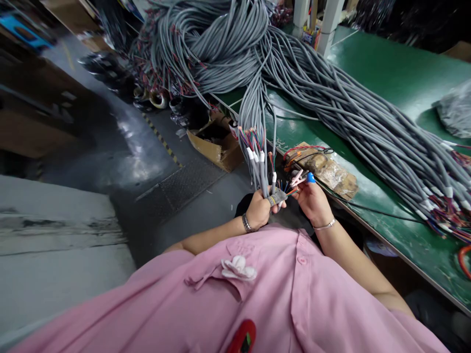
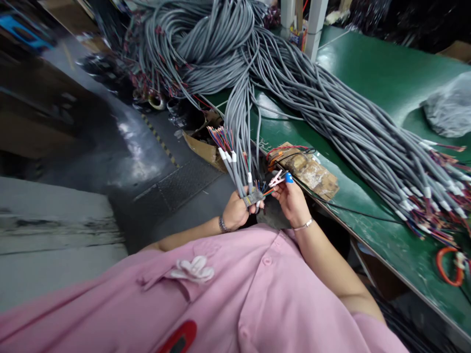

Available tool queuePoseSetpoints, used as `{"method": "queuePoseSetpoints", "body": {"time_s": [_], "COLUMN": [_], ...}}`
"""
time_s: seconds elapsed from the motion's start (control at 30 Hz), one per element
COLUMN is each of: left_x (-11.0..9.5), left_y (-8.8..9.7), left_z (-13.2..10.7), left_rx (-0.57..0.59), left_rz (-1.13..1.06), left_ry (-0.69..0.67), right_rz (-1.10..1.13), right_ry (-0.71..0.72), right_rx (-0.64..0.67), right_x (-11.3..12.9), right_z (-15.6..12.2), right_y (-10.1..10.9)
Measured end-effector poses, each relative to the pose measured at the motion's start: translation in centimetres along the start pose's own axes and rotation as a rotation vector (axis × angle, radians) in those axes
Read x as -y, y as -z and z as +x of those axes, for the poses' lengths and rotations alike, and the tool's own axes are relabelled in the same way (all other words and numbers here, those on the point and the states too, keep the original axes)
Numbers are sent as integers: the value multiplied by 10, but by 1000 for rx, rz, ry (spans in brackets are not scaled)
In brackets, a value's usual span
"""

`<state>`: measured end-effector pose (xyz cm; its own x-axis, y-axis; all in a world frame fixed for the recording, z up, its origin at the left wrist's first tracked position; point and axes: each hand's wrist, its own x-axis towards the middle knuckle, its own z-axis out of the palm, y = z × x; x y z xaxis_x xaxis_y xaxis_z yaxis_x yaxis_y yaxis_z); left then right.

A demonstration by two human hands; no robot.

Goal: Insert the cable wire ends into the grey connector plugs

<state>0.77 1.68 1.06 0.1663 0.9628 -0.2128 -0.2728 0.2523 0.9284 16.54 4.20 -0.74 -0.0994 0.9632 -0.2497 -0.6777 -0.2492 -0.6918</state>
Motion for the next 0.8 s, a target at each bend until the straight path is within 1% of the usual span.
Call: {"method": "queuePoseSetpoints", "body": {"time_s": [0.1, 0.17, 0.3, 0.37, 0.53, 0.6, 0.7, 0.8], "left_x": [0, 0, 0, 1, 3, 3, 3, 2], "left_y": [-2, -4, -5, -4, -3, -3, -2, 1], "left_z": [2, 4, 7, 8, 9, 9, 8, 6], "left_rx": [11, 12, 1, -4, -8, -8, 4, 11], "left_rz": [-9, -3, -2, 4, 58, 69, 66, 64], "left_ry": [-7, -7, 5, 13, 27, 23, 7, 5], "right_rz": [-68, -89, -20, 19, 31, 30, 27, -13], "right_ry": [51, 58, -13, -26, 41, 44, -9, -126], "right_rx": [-33, -41, -34, -44, -115, -129, -68, 20], "right_x": [-3, -4, -5, -5, -8, -8, -6, -2], "right_z": [3, 5, 10, 13, 17, 15, 11, 5], "right_y": [3, 3, 1, 0, -4, -5, -5, 2]}}
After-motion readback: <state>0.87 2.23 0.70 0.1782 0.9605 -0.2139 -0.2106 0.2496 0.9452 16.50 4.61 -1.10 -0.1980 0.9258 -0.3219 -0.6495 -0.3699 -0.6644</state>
